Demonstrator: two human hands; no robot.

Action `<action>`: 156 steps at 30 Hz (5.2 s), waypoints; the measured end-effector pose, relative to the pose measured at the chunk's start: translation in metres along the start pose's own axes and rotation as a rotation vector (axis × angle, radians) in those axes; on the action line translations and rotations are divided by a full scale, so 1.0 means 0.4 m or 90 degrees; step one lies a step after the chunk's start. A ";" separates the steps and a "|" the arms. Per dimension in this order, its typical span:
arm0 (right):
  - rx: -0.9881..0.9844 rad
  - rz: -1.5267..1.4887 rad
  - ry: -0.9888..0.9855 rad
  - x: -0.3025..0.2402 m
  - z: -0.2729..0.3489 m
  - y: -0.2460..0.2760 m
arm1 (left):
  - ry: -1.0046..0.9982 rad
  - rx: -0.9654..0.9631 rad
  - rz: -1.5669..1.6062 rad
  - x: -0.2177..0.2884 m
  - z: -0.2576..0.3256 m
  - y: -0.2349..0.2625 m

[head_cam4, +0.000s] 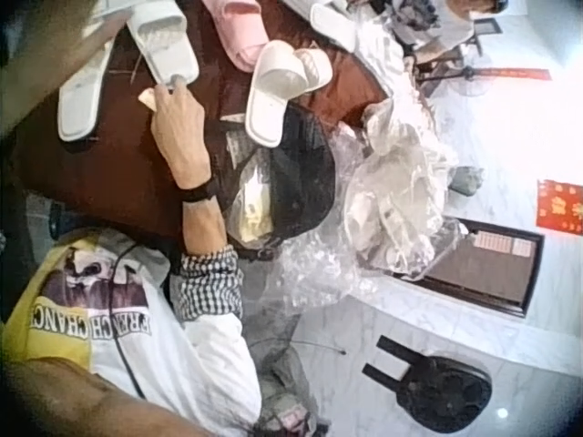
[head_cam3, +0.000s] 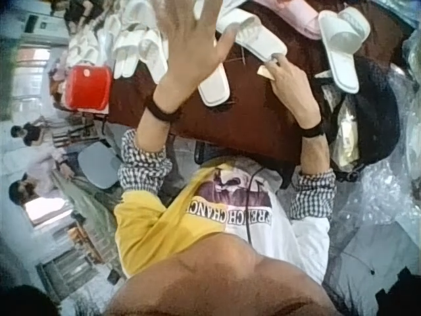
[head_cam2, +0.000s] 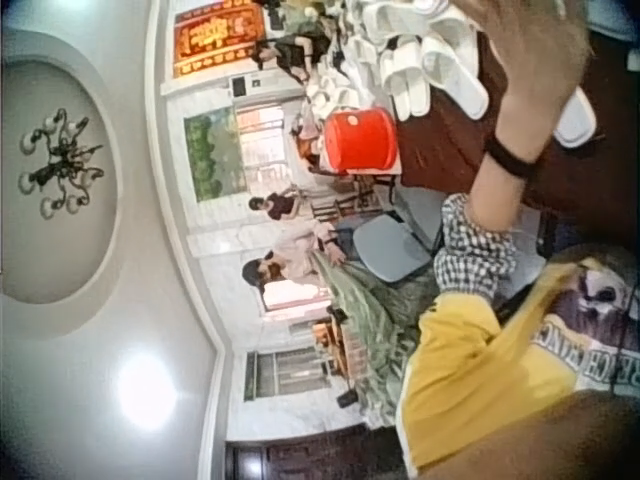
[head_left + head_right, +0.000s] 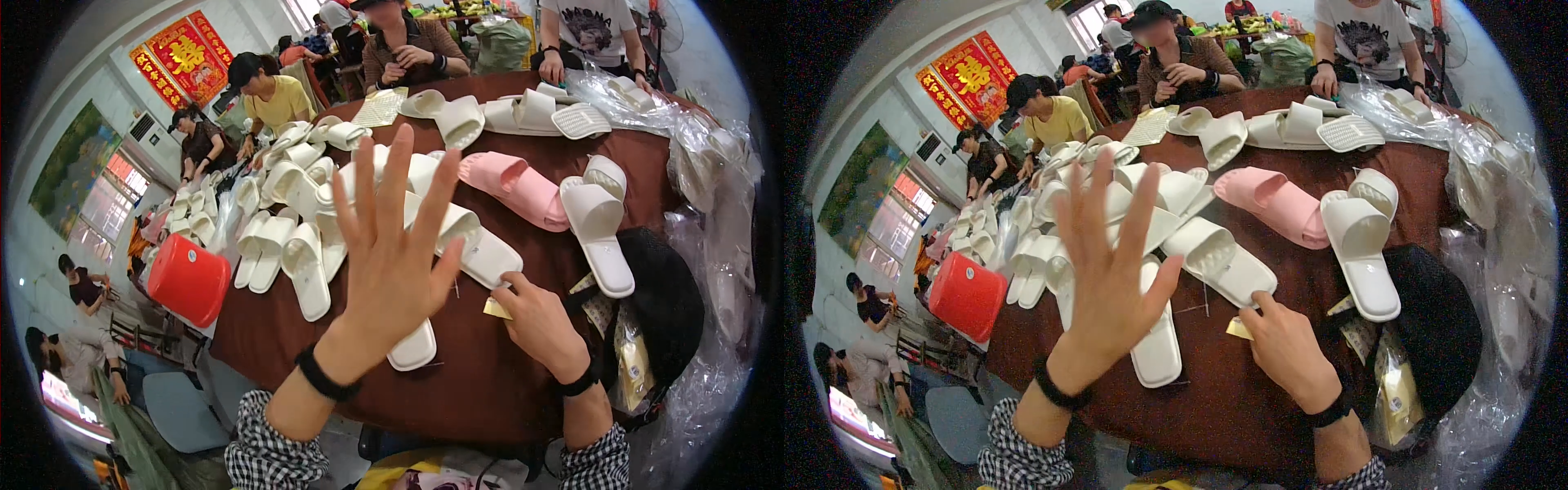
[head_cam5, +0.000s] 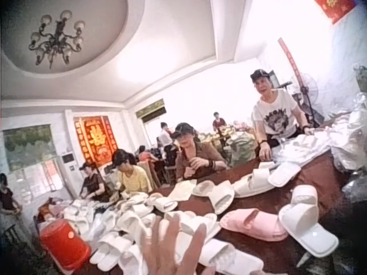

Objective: Applying size labels to the inside of white and pink slippers.

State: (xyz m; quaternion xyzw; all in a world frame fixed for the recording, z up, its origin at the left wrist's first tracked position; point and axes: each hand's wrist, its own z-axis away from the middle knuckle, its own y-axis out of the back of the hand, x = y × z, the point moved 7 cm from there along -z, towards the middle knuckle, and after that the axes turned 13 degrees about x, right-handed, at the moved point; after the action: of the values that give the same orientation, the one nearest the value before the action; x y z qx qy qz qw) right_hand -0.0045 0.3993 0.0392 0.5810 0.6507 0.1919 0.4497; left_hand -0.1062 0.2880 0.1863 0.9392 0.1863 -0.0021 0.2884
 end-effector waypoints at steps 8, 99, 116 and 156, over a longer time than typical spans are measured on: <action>-0.043 -0.093 0.060 -0.041 -0.024 -0.017 | 0.168 -0.285 0.114 -0.181 0.255 -0.375; -0.207 -0.014 0.015 -0.058 -0.018 -0.066 | 0.361 -0.122 0.325 0.141 0.602 0.118; -0.197 0.002 0.004 -0.047 -0.014 -0.077 | 0.529 0.150 0.116 -0.349 0.461 0.330; -0.190 0.019 0.002 -0.067 -0.029 -0.085 | 0.264 -0.076 -0.176 -0.932 0.530 -0.164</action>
State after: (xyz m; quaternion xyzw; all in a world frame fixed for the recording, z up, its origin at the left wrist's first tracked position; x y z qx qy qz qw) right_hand -0.0357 0.3691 0.0286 0.5169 0.6070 0.2939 0.5272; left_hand -0.4542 0.0932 0.0157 0.8665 0.3676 0.1623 0.2963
